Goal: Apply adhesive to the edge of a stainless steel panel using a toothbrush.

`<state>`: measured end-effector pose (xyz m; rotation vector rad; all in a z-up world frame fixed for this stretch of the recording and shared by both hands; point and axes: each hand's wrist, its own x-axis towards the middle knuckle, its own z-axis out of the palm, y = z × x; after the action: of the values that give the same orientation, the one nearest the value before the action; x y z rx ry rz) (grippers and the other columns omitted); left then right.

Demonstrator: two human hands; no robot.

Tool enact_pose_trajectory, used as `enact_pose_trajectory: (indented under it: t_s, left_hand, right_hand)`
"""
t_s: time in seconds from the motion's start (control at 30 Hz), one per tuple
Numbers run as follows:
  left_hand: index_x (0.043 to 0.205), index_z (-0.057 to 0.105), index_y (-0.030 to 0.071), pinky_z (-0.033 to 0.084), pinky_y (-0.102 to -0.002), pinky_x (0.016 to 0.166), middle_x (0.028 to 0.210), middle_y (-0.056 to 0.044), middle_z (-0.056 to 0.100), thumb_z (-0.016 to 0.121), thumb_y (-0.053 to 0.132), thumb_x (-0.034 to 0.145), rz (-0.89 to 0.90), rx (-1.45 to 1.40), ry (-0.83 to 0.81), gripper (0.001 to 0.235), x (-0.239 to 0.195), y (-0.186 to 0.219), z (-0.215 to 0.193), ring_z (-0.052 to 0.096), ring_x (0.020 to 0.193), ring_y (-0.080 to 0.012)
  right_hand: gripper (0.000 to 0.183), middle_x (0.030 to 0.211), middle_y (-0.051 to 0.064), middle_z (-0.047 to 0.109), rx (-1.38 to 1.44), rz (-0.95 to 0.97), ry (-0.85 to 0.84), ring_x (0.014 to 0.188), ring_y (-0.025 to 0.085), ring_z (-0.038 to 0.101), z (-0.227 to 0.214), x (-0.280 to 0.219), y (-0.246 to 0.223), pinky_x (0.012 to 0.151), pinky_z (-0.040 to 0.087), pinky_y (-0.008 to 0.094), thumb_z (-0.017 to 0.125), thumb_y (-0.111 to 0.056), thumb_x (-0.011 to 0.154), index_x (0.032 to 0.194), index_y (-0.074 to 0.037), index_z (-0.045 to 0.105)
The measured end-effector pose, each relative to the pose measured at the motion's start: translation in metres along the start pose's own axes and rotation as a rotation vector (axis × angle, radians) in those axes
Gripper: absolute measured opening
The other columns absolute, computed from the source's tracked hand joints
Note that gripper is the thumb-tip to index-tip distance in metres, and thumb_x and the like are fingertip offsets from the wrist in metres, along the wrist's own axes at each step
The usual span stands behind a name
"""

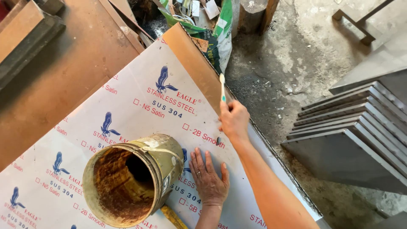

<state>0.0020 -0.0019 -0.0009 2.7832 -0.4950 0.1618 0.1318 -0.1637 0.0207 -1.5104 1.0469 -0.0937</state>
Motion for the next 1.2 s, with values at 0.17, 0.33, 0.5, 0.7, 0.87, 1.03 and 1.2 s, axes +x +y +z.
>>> enact_pose_trajectory:
  t_s: [0.17,0.33,0.5,0.7,0.87,1.03,1.2]
  left_hand:
    - [0.144,0.043,-0.003,0.026,-0.058,0.121,0.158,-0.029,0.033,0.056,0.037,0.097,0.001,-0.016,0.002,0.063,-0.002,0.001,-0.003,0.030,0.148,-0.0464]
    - [0.144,0.043,-0.003,0.027,-0.058,0.121,0.158,-0.029,0.034,0.056,0.037,0.098,0.002,-0.019,0.007,0.062,-0.001,0.002,-0.003,0.031,0.148,-0.0463]
    - [0.145,0.042,-0.003,0.026,-0.058,0.121,0.158,-0.029,0.033,0.056,0.037,0.098,0.003,-0.008,0.002,0.063,-0.001,0.001,-0.004,0.030,0.149,-0.0464]
    - [0.145,0.041,-0.002,0.025,-0.059,0.120,0.157,-0.029,0.032,0.055,0.037,0.097,0.004,-0.013,-0.012,0.064,-0.002,-0.001,0.001,0.028,0.148,-0.0468]
    - [0.145,0.041,-0.003,0.025,-0.059,0.121,0.158,-0.029,0.032,0.054,0.037,0.098,0.002,-0.021,-0.012,0.063,-0.003,0.000,-0.001,0.029,0.149,-0.0463]
    - [0.144,0.042,-0.002,0.025,-0.059,0.121,0.157,-0.029,0.032,0.054,0.037,0.098,-0.014,-0.006,0.001,0.062,-0.002,-0.001,0.000,0.029,0.149,-0.0464]
    - [0.146,0.041,-0.002,0.024,-0.059,0.121,0.158,-0.029,0.031,0.055,0.037,0.097,0.006,-0.016,-0.012,0.064,0.002,-0.002,0.000,0.028,0.149,-0.0461]
  right_hand:
    - [0.036,0.058,0.010,0.067,0.030,-0.006,-0.009,0.038,0.017,0.061,0.009,0.009,-0.006,0.036,0.047,0.034,0.067,-0.029,0.095,0.078,0.003,0.065]
    - [0.034,0.058,0.007,0.066,0.060,-0.017,0.008,0.038,0.015,0.060,0.005,0.015,-0.008,0.036,0.046,0.032,0.068,-0.029,0.094,0.078,0.000,0.065]
    - [0.033,0.057,0.009,0.064,0.113,0.089,-0.021,0.036,0.016,0.053,-0.002,0.008,-0.002,0.035,0.040,0.035,0.069,-0.026,0.094,0.077,0.002,0.063]
    - [0.033,0.058,0.008,0.066,0.092,0.011,-0.034,0.038,0.014,0.059,0.037,0.045,-0.025,0.036,0.047,0.033,0.070,-0.027,0.092,0.075,0.000,0.066]
    - [0.034,0.057,0.009,0.066,0.066,-0.038,-0.018,0.039,0.015,0.060,0.029,0.044,-0.024,0.037,0.048,0.033,0.070,-0.027,0.092,0.076,0.002,0.066]
    - [0.035,0.056,0.009,0.065,0.003,-0.024,-0.007,0.039,0.018,0.059,0.026,0.037,-0.016,0.036,0.047,0.036,0.070,-0.027,0.093,0.075,0.003,0.063]
    - [0.035,0.057,0.011,0.067,-0.037,-0.125,0.011,0.040,0.019,0.064,0.050,0.055,-0.031,0.041,0.052,0.035,0.070,-0.029,0.092,0.075,0.000,0.066]
